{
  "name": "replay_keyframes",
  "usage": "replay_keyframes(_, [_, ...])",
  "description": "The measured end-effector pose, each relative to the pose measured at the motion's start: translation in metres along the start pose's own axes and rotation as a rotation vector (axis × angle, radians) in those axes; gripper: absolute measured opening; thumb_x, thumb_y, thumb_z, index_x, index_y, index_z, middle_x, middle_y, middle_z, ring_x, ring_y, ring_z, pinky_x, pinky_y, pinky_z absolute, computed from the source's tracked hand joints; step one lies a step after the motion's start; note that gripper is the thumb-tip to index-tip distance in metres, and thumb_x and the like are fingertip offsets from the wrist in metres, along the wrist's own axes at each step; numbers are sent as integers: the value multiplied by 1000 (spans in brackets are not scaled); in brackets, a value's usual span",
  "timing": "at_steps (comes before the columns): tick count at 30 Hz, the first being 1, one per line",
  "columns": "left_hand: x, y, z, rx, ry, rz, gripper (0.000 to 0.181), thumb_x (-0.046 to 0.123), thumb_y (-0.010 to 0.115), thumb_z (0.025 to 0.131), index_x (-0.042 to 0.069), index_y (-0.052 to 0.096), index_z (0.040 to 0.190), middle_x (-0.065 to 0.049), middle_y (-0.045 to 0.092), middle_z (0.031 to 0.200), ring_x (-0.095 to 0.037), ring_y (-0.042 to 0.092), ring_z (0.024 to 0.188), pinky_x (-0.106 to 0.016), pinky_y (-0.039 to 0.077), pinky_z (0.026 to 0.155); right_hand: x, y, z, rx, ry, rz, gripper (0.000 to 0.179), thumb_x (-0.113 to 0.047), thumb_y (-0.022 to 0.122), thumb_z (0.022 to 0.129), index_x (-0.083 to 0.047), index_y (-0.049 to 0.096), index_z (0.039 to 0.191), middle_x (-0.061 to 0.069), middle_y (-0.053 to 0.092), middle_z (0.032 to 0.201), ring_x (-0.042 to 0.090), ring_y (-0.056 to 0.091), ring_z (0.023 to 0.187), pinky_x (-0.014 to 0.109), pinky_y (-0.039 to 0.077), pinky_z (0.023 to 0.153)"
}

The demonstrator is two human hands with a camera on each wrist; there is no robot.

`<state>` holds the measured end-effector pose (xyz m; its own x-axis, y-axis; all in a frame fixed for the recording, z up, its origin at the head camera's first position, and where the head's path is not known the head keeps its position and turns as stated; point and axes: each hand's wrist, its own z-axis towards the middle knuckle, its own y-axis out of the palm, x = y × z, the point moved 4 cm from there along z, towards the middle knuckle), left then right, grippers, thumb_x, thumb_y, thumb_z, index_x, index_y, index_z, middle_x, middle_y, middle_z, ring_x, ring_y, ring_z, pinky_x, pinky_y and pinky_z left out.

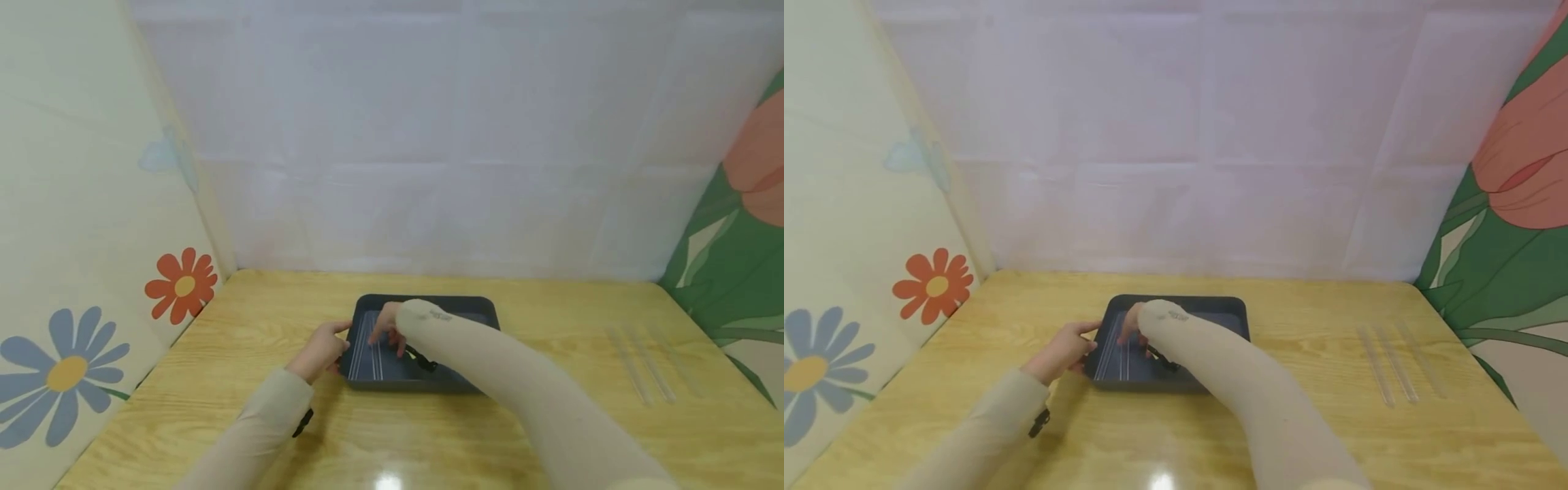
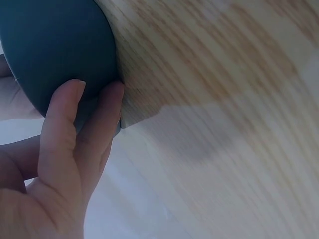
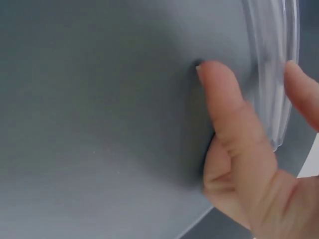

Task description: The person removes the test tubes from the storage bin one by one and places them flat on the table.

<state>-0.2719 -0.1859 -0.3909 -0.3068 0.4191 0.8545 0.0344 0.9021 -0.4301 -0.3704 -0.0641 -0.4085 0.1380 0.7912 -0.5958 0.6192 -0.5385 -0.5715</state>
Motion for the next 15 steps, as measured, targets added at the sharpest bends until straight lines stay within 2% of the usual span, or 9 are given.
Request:
replay_keyframes(4, [0,0,1,-6,0,4,53,-11,43,94,-4,37,146,-24,63,98,-22,64,68,-35,56,56,2,1,5,5,0,48,30,2,79,78,6,62,102,21,59,85,31,60,75,41,57,56])
replay_keyframes(9, [2,0,1,-4,1,19,53,-10,44,94,-1,39,147,-23,62,97,-22,62,69,-34,55,55,5,-1,9,62,-2,80,26,6,77,77,5,60,97,20,59,81,28,58,69,41,57,53])
replay_keyframes(12, [3,0,0,-14,3,26,53,-10,44,95,-2,38,147,-23,62,99,-22,62,70,-35,56,57,7,-2,9,87,-2,92,28,7,76,77,6,59,100,19,59,80,27,57,64,40,57,52])
replay_keyframes(15, [3,0,0,-16,5,35,53,-11,43,95,-3,37,147,-25,61,101,-23,62,72,-36,56,57,7,-3,7,90,-21,111,33,6,74,79,8,59,108,21,59,83,28,58,64,40,57,52])
